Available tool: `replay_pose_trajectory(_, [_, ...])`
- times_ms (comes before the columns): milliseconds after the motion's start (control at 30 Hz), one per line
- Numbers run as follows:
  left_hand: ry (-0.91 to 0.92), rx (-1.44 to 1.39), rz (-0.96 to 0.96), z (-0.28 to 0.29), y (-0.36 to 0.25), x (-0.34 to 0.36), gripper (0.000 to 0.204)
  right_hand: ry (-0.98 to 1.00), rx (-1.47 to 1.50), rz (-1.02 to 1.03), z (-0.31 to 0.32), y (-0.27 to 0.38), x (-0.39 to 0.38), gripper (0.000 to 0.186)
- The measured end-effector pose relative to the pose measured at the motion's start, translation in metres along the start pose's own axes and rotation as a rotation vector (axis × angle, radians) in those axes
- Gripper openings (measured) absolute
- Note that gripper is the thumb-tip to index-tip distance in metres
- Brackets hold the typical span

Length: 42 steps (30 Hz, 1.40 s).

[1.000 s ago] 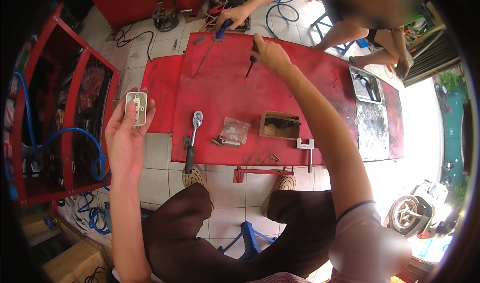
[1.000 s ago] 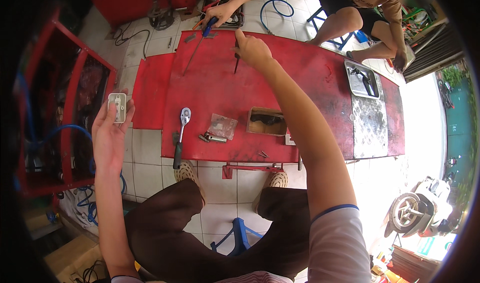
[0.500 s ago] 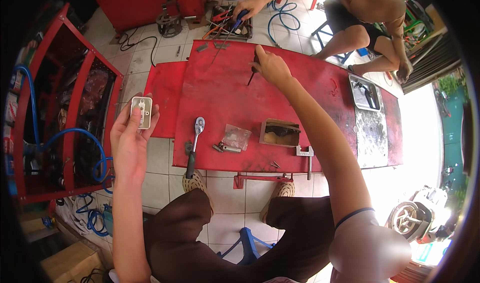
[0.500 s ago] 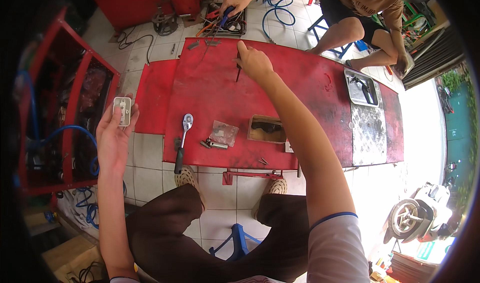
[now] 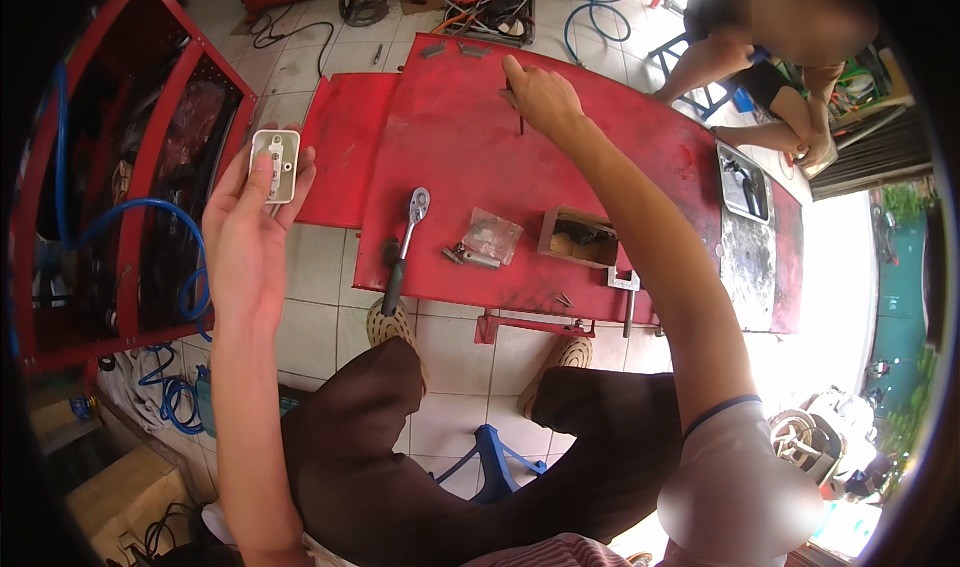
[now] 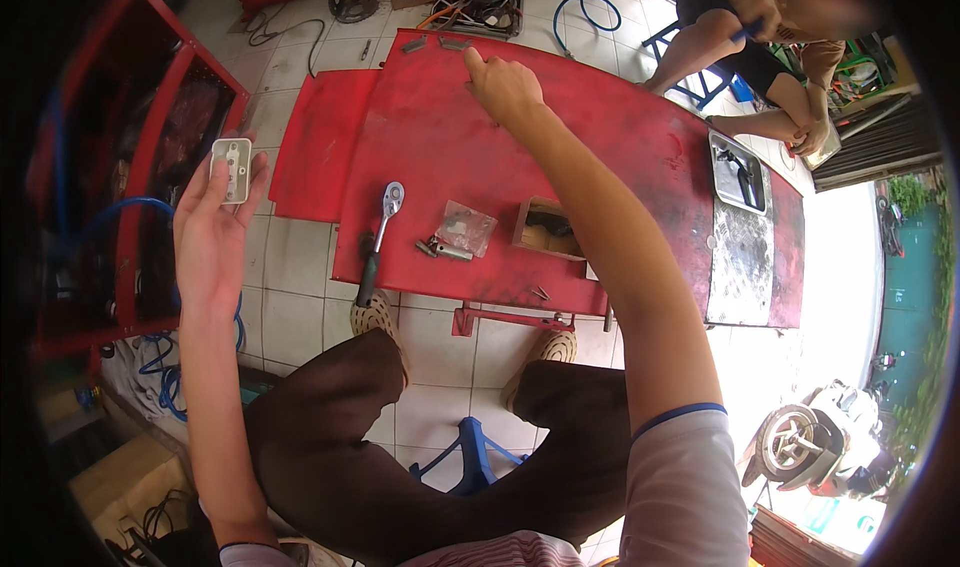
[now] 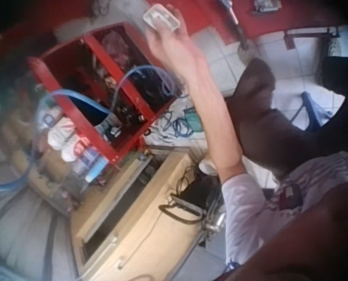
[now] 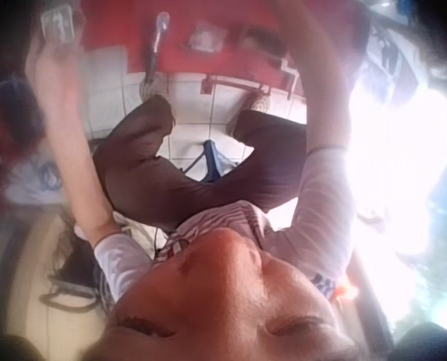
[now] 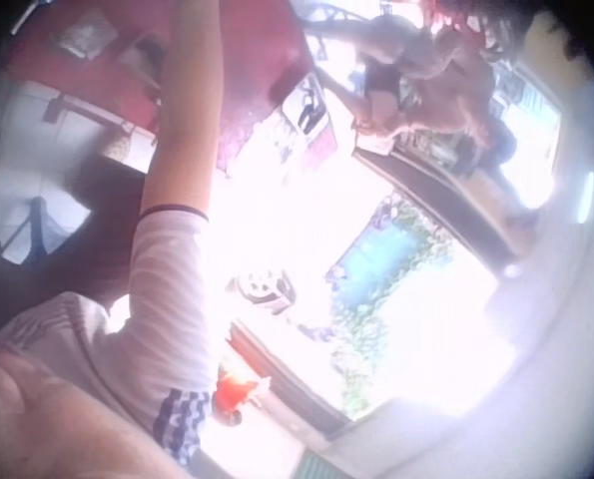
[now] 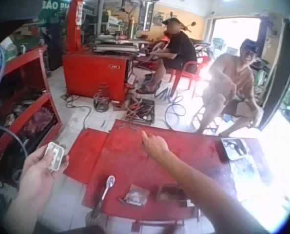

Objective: The person assembles an electrical switch component by hand on a red workbench, inserting a internal metal and plastic parts into the housing, then uses a screwdriver to secure a screw into the side of the switch box.

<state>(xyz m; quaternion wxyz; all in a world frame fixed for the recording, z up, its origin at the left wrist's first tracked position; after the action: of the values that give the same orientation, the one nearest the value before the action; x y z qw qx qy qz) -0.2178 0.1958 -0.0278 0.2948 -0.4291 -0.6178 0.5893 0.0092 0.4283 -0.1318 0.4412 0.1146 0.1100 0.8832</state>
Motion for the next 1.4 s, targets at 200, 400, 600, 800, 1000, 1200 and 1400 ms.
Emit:
replay_pose_trajectory(200, [0.02, -0.024, -0.013, 0.053, -0.001, 0.006, 0.035, 0.076, -0.104, 0.053, -0.039, 0.055, 0.027, 0.033])
replay_pose_trajectory(400, [-0.014, -0.04, -0.01, 0.094, 0.003, 0.011, 0.036, 0.042, 0.036, 0.115, -0.065, 0.128, 0.052, 0.032])
replay_pose_trajectory(600, [0.007, -0.048, -0.008, 0.104, -0.001, 0.013, 0.036, 0.095, 0.057, 0.07, -0.069, 0.155, 0.06, 0.034])
replay_pose_trajectory(800, [-0.016, -0.046, -0.01, 0.107, 0.0, 0.012, 0.035, 0.066, 0.077, 0.076, -0.066, 0.146, 0.062, 0.036])
replay_pose_trajectory(1000, [-0.002, -0.05, 0.011, 0.101, 0.017, 0.017, 0.036, 0.034, 0.18, 0.15, -0.078, 0.125, 0.061, 0.035])
replay_pose_trajectory(1200, [-0.037, -0.046, -0.004, 0.081, 0.026, 0.025, 0.035, 0.035, 0.158, 0.205, -0.08, 0.105, 0.068, 0.034])
replay_pose_trajectory(1400, [-0.005, 0.005, 0.051, 0.05, 0.051, 0.051, 0.039, 0.025, 0.119, 0.171, -0.098, 0.06, 0.094, 0.033])
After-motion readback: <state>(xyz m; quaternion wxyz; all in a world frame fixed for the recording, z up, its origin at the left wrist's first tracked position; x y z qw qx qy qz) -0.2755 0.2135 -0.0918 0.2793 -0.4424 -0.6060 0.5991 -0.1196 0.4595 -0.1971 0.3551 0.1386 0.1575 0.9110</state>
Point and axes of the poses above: each hand's wrist, its own x-axis towards the middle knuckle, its own z-axis out of the back of the hand, y = z × x, the point moved 5 cm from there along x, towards the middle knuckle, and after that the axes turned 13 degrees about x, right-handed, at the moved point
